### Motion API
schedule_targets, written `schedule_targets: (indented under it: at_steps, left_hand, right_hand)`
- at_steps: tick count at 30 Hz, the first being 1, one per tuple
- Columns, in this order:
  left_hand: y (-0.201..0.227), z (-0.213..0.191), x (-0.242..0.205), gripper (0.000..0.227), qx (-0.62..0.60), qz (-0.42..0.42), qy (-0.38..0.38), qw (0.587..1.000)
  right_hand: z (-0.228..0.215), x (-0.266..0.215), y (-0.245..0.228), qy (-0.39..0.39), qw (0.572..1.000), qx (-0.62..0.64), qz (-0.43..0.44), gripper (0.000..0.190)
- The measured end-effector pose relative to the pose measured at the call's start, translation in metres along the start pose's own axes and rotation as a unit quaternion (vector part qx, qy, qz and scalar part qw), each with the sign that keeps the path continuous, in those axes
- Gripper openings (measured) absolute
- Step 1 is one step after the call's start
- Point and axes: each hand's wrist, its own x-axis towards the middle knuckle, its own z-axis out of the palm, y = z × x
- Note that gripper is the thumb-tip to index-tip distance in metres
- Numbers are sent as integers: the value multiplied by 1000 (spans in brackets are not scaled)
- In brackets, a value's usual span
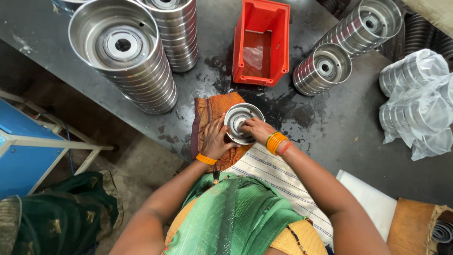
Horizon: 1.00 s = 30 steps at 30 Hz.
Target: The person repeatedly picks up small cylindrical metal parts from a stack, wipes each with a dark cloth, and places them into a red bin. The process is continuous and repetitive throughout the clip.
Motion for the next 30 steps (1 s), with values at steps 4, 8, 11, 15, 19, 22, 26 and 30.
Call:
schedule_targets:
  at_steps: [4, 8, 11, 15, 19, 22, 26, 30]
  left_hand:
    - [-7, 5, -6, 74, -11, 7, -11, 1000]
    - [-13, 12, -11, 68, -22, 7, -20, 1000]
    - [-16, 13, -7, 71, -18, 24, -2, 1000]
    - [-16, 13, -7, 68, -10, 12, -13, 1000]
    - [-13, 18, -12, 67, 26, 15, 3, 1000]
    - [-11, 22, -19, 66, 61, 19, 4, 998]
    - [-4, 21, -22, 62, 82, 26, -9, 996]
    - [14, 13, -13, 66, 62, 51, 39, 996]
  right_hand:
    - [-23, 0, 1, -19, 996, -71, 39, 39]
    - [-16, 19, -20, 136, 989, -43, -36, 57]
    - [-8, 33, -29, 170, 970, -131, -113, 48]
    - [1, 32, -24, 39, 966, -253, 35, 39]
    - [19, 25, -22, -46, 934, -288, 207, 21]
    - [43, 23, -22, -101, 933, -249, 241, 24]
    - [70, 24, 0, -246, 951, -96, 159, 39]
    - [79, 15, 27, 44, 977, 196, 66, 32]
